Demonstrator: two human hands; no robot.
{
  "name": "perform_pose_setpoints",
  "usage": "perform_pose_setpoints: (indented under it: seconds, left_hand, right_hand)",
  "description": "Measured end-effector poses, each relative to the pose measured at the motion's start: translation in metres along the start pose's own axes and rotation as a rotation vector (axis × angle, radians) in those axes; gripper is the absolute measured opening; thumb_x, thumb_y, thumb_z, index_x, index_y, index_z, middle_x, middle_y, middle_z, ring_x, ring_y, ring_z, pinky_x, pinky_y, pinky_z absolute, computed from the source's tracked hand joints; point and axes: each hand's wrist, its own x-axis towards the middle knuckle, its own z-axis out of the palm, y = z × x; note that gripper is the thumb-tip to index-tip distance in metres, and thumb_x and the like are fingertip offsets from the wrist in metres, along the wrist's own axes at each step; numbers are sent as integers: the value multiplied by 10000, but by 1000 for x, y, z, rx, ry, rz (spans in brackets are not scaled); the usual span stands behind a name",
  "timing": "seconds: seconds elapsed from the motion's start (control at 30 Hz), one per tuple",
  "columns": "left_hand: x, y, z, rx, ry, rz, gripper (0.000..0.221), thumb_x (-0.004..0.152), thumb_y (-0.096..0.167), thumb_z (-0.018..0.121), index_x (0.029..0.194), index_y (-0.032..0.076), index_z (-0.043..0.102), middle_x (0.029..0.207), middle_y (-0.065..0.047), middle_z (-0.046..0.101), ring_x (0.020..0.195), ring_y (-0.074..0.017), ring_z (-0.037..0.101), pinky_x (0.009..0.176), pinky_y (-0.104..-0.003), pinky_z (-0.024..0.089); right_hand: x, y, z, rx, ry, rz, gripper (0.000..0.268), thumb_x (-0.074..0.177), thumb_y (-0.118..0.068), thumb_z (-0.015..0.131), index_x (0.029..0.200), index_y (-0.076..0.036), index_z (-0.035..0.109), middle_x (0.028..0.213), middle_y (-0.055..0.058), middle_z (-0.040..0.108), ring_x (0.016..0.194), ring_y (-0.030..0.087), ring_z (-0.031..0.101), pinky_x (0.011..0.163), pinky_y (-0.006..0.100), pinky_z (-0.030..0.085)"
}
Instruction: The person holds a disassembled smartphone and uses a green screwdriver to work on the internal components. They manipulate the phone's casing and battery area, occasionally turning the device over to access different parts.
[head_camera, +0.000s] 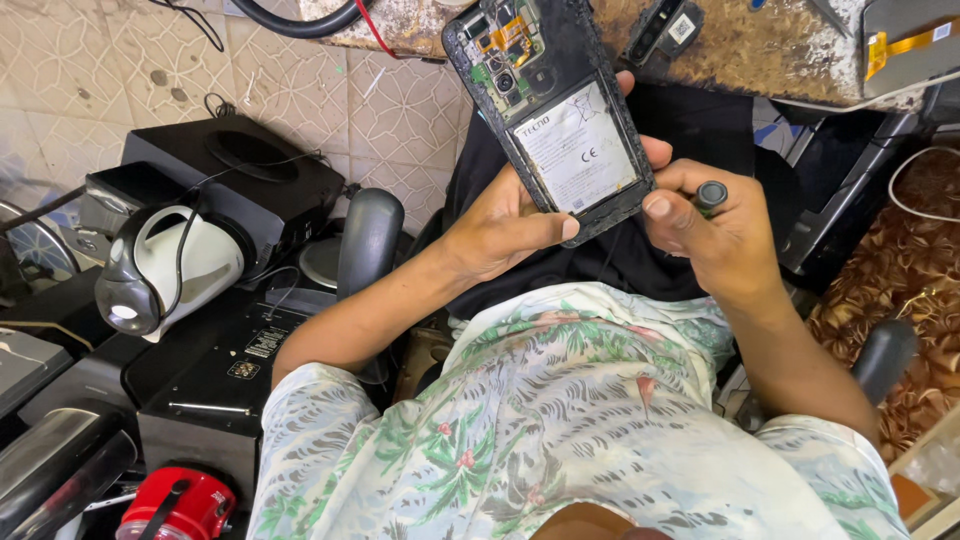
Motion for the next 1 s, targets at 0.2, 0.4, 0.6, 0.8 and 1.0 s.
perform_pose_setpoints:
  seconds: [0.2,0.4,0.6,0.8,1.0]
  left_hand:
    - [4,-26,-11,-159,16,144,754,902,-203,636,1582,16,395,1530,-195,541,1454,-309,449,1215,-549,385]
    - [7,-12,0,-150,20,143,762,898,-205,647,1585,-4,384,1526,-207,541,1453,-314,444,1209,-557,393]
    - [11,22,15,506,97,123,474,1020,171,734,1411,-43,574,1300,-175,678,1262,-204,545,1013,-444,575]
    - [13,41,40,643,145,146,231,1014,199,671,962,-26,676,734,-132,706,733,-176,739,613,-281,613]
    - [12,43,45,593,141,186,171,1009,103,640,883,-12,631,623,-143,692,538,-159,707,512,-255,582]
  right_hand:
    - [5,21,-1,94,-27,-146,223,1049,-93,581,884,50,628,530,19,372,478,48,349,441,185,358]
    - [5,27,8,191,20,-232,223,1039,-93,586,880,61,602,527,14,331,448,41,339,427,174,364]
    - [4,32,6,236,88,-278,223,1060,-107,569,936,75,605,530,0,333,441,41,344,422,185,376]
    - [6,44,6,306,149,-320,213,1076,-144,554,984,45,591,531,-23,335,413,42,367,428,197,399]
    - [5,43,8,312,161,-343,199,1074,-137,552,986,39,579,535,-23,330,412,45,364,427,205,399]
